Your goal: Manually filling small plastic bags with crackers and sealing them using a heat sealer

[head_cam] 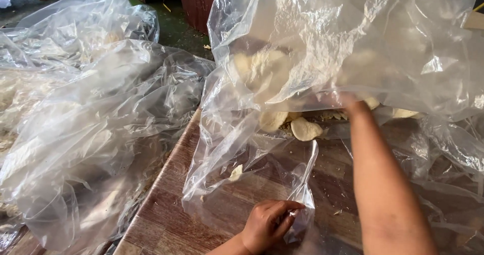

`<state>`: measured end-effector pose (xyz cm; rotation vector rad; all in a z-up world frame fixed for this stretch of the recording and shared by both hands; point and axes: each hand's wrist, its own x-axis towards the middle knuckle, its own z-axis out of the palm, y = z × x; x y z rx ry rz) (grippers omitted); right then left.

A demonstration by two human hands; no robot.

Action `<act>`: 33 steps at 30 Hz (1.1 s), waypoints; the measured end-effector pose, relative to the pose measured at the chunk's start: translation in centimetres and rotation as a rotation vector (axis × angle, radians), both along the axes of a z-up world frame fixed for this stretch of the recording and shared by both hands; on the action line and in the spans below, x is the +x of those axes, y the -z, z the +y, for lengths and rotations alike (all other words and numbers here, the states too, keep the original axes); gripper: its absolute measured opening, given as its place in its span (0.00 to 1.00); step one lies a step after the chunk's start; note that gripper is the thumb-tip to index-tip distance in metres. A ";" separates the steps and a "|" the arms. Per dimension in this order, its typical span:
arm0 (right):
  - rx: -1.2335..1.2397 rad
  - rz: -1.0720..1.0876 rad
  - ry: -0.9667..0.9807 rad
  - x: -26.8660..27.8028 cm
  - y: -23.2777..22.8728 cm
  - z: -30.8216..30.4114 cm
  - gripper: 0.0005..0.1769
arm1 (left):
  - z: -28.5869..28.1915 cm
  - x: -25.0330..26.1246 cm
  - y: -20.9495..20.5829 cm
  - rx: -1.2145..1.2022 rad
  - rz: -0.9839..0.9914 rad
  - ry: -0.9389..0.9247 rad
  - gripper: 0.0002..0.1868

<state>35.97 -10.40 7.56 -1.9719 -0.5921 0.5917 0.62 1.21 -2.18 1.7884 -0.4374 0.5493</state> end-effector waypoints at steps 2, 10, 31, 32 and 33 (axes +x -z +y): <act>0.004 0.025 -0.039 0.5 0.2 0.4 0.17 | 0.1 0.0 -0.1 0.032 -0.005 -0.016 0.16; -0.001 0.108 -0.182 0.0 0.0 -1.2 0.22 | -0.3 0.1 -0.1 0.053 -0.029 -0.037 0.16; -0.514 -0.128 0.257 -9.6 -1.6 -0.9 0.41 | -0.6 0.1 0.3 0.086 -0.008 -0.060 0.16; -0.613 -0.266 0.155 -11.1 -1.7 1.3 0.26 | -0.6 0.1 0.5 0.090 -0.004 -0.069 0.16; -0.610 -0.263 0.159 -10.1 -0.4 1.0 0.26 | -0.6 0.1 0.4 0.093 -0.004 -0.065 0.16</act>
